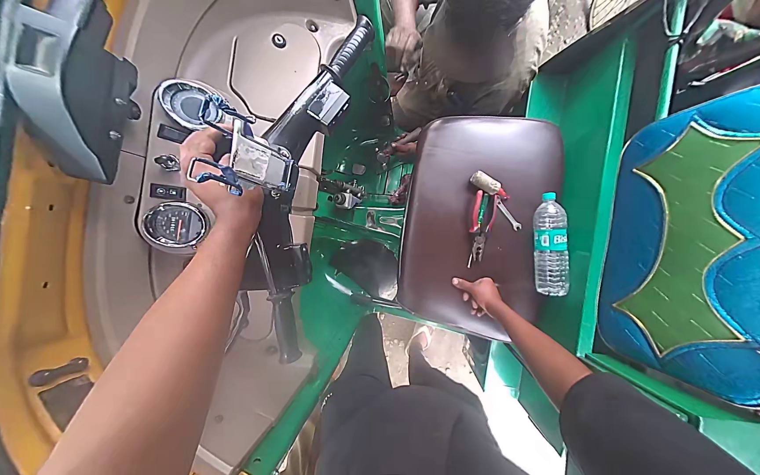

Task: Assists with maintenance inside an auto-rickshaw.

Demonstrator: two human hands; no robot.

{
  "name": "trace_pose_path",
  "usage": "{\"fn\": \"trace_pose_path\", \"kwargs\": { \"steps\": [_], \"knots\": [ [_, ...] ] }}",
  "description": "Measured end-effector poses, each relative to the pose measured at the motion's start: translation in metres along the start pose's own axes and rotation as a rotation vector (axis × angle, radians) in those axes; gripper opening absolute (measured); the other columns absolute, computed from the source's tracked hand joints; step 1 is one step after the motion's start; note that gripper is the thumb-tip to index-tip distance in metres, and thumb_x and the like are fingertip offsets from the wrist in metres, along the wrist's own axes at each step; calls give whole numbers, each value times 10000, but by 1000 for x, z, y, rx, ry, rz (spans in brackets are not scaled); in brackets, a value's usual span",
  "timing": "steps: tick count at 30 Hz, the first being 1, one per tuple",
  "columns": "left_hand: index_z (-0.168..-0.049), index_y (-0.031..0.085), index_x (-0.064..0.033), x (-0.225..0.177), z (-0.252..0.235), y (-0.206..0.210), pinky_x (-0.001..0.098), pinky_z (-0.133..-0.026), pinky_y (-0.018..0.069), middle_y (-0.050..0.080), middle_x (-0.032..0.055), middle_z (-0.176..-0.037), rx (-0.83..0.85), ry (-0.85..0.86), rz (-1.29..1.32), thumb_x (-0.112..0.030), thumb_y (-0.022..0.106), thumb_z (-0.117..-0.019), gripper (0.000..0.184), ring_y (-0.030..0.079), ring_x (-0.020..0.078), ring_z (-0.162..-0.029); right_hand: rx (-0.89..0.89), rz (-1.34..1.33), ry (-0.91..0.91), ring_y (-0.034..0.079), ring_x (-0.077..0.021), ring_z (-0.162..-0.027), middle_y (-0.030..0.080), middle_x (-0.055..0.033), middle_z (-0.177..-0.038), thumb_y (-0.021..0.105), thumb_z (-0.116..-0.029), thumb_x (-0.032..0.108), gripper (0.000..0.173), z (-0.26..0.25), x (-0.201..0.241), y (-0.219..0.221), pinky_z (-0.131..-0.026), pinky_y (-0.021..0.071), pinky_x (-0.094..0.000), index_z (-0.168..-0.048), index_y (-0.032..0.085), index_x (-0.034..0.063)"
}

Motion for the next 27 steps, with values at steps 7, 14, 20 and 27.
{"fn": "trace_pose_path", "kwargs": {
  "steps": [7,14,20,27],
  "knots": [
    [-1147,710,-67,-2,0,0,295,-1041,456,691,89,-1210,13,-39,-23,-138,666,-829,329,606,143,-1199,-5,-9,2,529,-154,-354,574,-29,-478,770,-847,640,601,0,-1,-1,-373,494,-352,-630,637,95],
    [-1149,713,-78,0,0,0,304,-1041,466,694,85,-1208,14,-25,-28,-141,666,-814,344,612,145,-1200,-4,-7,1,528,-154,-354,573,-26,-479,766,-849,642,599,1,-1,0,-375,496,-352,-635,638,98],
    [-1129,725,-116,8,-2,2,303,-1024,478,706,55,-1194,18,-56,-50,-199,680,-805,337,622,128,-1190,-1,-13,-1,532,-160,-355,580,-32,-483,770,-844,643,602,-1,-1,1,-374,498,-359,-636,631,96],
    [-1147,717,-91,7,-2,1,289,-1039,472,701,66,-1207,4,-28,-21,-170,669,-822,338,615,129,-1203,-2,-8,6,528,-155,-352,578,-30,-481,768,-846,643,606,1,0,0,-369,494,-354,-627,630,95]
  ]
}}
Point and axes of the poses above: each hand's wrist, its own z-axis away from the middle knuckle, its own y-axis out of the palm, x = y × z, the point moved 8 cm from there along -z, towards the middle knuckle
